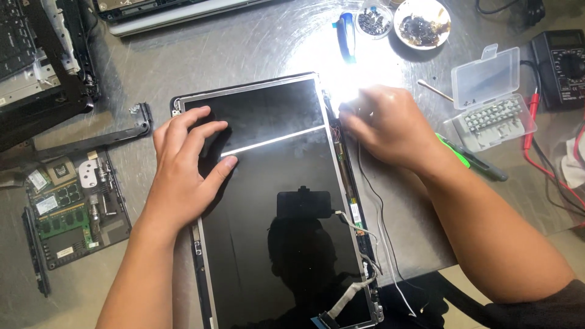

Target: Removing the LCD screen panel from a laptop frame using a screwdriver

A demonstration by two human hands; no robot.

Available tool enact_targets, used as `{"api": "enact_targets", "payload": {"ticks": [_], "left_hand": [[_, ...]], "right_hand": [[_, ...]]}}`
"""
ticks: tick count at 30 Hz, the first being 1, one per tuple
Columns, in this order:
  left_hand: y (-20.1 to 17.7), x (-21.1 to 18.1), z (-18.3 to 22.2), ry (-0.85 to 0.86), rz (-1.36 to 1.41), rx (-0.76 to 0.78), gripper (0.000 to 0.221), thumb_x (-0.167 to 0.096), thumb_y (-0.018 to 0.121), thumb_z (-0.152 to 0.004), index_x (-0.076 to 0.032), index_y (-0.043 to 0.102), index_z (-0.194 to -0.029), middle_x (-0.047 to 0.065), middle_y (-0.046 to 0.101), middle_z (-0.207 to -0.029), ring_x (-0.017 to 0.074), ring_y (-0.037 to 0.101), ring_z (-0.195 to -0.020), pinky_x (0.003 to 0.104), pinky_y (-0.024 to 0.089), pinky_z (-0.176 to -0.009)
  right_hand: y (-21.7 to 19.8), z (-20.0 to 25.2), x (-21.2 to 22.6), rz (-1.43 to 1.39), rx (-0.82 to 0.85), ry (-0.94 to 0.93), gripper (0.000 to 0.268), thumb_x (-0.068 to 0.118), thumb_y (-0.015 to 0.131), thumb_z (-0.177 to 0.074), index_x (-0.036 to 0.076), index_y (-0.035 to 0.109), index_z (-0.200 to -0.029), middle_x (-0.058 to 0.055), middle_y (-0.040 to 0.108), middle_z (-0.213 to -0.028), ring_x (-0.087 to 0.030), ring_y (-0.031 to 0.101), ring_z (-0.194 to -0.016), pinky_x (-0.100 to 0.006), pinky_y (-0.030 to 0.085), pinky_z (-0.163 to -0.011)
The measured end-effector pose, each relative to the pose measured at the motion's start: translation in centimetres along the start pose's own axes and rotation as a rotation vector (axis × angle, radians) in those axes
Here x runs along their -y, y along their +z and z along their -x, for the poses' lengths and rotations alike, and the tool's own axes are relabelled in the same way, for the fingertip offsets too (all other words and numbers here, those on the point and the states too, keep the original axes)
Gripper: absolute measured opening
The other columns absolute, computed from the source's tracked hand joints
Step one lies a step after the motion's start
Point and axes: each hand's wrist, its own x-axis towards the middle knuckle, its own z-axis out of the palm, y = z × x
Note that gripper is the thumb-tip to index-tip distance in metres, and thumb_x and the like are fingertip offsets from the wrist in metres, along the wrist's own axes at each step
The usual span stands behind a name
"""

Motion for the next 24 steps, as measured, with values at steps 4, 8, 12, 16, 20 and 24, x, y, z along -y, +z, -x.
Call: {"api": "enact_targets", "payload": {"ticks": [4, 8, 12, 16, 20, 24], "left_hand": [[-0.2, -0.1, 0.0, -0.004, 0.028, -0.032, 0.047, -0.03, 0.075, -0.094, -0.015, 0.061, -0.137, 0.012, 0.048, -0.148, 0.0381, 0.039, -0.137, 0.053, 0.029, -0.117], [-0.4, 0.2, -0.1, 0.028, 0.053, -0.097, 0.047, -0.026, 0.076, -0.094, -0.013, 0.062, -0.136, 0.012, 0.052, -0.143, 0.0377, 0.045, -0.133, 0.051, 0.031, -0.116], [-0.9, -0.6, -0.1, 0.012, 0.036, -0.064, 0.045, -0.024, 0.07, -0.096, -0.01, 0.058, -0.137, 0.013, 0.05, -0.147, 0.0359, 0.041, -0.133, 0.05, 0.034, -0.114], [-0.7, -0.8, -0.2, 0.013, 0.041, -0.052, 0.043, -0.026, 0.07, -0.097, -0.011, 0.058, -0.136, 0.013, 0.05, -0.147, 0.0361, 0.04, -0.132, 0.049, 0.036, -0.113], [-0.7, -1.0, 0.0, 0.004, 0.042, -0.036, 0.043, -0.026, 0.069, -0.096, -0.01, 0.059, -0.135, 0.012, 0.051, -0.145, 0.0363, 0.039, -0.132, 0.05, 0.036, -0.112], [-0.6, -0.8, -0.1, 0.031, 0.036, -0.057, 0.043, -0.025, 0.071, -0.096, -0.009, 0.06, -0.134, 0.013, 0.052, -0.145, 0.0367, 0.041, -0.131, 0.05, 0.035, -0.113]], "right_hand": [[1.1, 0.5, -1.8, -0.039, -0.083, 0.036, 0.021, 0.018, 0.072, -0.093, 0.002, 0.061, -0.085, -0.018, 0.06, -0.066, -0.045, 0.063, -0.067, -0.049, 0.049, -0.064], [1.8, 0.2, -2.7, -0.05, -0.167, 0.056, 0.017, 0.019, 0.074, -0.094, 0.007, 0.062, -0.091, -0.014, 0.059, -0.069, -0.04, 0.064, -0.068, -0.045, 0.049, -0.063], [0.1, -0.4, 0.0, -0.116, -0.235, 0.084, 0.013, -0.002, 0.067, -0.094, 0.008, 0.062, -0.099, -0.003, 0.058, -0.081, -0.016, 0.05, -0.068, -0.032, 0.038, -0.063], [0.3, -0.5, -0.5, -0.169, -0.276, 0.001, 0.016, -0.005, 0.059, -0.089, 0.006, 0.062, -0.101, -0.005, 0.064, -0.091, -0.019, 0.056, -0.077, -0.032, 0.044, -0.072], [0.7, -0.2, -1.0, -0.105, -0.204, -0.027, 0.011, -0.001, 0.065, -0.092, 0.006, 0.058, -0.094, -0.005, 0.054, -0.085, -0.02, 0.046, -0.073, -0.034, 0.037, -0.068], [-0.6, 0.2, 0.3, -0.08, -0.205, -0.127, 0.011, -0.003, 0.07, -0.094, 0.002, 0.06, -0.095, -0.011, 0.055, -0.097, -0.024, 0.049, -0.08, -0.035, 0.042, -0.07]]}}
